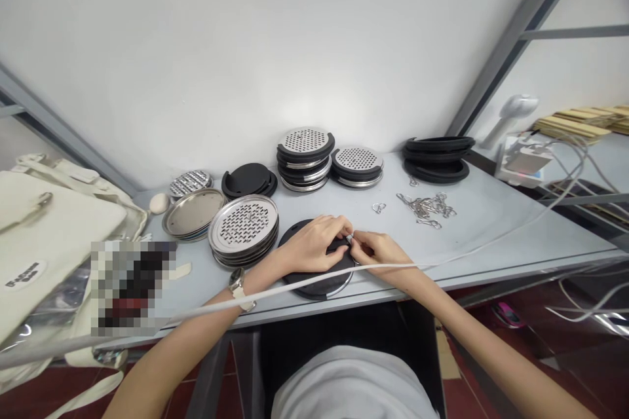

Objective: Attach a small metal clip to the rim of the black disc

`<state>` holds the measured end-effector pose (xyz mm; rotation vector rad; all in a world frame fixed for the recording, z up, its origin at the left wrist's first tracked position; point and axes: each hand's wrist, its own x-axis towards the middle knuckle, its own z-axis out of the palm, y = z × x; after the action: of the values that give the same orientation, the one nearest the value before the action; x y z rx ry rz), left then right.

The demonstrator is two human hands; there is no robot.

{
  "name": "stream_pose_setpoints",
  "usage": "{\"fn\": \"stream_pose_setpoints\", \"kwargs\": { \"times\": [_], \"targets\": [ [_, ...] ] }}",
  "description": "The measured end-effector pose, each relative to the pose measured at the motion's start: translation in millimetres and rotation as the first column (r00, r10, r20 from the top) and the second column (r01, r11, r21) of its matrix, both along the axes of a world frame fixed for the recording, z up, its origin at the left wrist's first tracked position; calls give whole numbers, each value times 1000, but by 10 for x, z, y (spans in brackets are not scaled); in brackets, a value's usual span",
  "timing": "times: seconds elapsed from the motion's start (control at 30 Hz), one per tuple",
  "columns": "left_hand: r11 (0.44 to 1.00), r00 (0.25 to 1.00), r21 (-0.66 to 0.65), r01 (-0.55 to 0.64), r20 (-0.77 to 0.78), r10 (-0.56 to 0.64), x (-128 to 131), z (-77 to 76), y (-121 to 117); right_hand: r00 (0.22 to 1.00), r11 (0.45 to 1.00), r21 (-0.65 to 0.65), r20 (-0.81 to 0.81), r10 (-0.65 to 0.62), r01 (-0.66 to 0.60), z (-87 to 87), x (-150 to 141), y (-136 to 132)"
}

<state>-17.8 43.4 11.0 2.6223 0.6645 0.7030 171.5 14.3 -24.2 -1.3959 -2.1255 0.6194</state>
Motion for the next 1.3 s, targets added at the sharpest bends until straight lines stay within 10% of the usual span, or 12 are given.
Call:
{"fn": "stream_pose_setpoints", "kwargs": {
  "times": [1.3],
  "targets": [
    [998, 1000, -54, -19, 3, 19, 2, -6, 0, 997, 997, 38, 40, 73, -74, -32, 8, 21]
  ]
}}
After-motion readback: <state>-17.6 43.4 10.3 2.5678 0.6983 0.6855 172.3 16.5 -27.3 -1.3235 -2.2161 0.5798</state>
